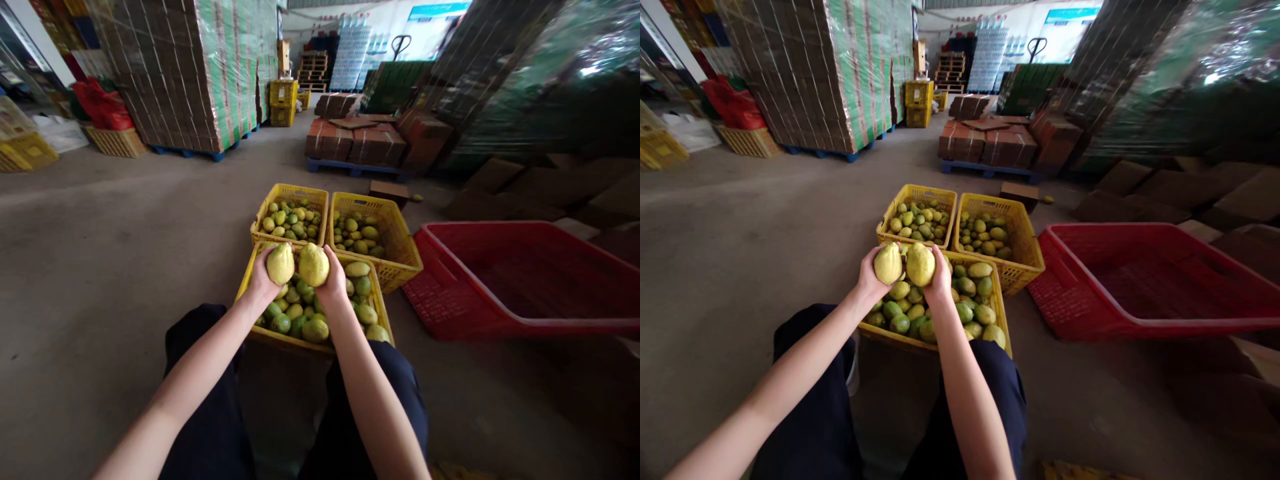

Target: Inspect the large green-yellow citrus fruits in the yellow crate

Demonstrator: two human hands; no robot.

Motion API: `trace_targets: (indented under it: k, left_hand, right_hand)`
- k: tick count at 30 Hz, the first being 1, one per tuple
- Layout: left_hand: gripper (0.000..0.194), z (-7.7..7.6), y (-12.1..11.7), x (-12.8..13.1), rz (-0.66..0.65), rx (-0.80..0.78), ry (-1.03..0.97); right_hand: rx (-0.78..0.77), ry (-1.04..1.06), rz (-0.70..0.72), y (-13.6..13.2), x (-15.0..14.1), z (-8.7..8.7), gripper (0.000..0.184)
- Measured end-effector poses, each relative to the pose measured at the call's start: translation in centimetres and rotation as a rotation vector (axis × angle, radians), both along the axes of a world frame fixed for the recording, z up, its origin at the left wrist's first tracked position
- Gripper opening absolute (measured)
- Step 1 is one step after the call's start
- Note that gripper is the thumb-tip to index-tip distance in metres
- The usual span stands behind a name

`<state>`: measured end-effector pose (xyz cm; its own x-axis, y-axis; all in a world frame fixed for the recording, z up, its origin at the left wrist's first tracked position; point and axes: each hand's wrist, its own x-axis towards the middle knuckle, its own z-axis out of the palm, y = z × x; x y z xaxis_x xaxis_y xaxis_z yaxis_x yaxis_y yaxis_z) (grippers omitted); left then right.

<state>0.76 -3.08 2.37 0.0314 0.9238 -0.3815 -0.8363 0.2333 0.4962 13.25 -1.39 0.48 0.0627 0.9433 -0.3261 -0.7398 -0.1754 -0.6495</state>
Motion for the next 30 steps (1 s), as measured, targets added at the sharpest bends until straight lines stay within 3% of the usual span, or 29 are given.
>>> trace_targets:
  k: [30]
  left_hand:
    - [0.025,1.4,-0.5,0.5,0.039,-0.060,-0.065]
  right_hand:
    - [-0.096,0.066,-0.087,0.1,-0.3,0.0,0.019]
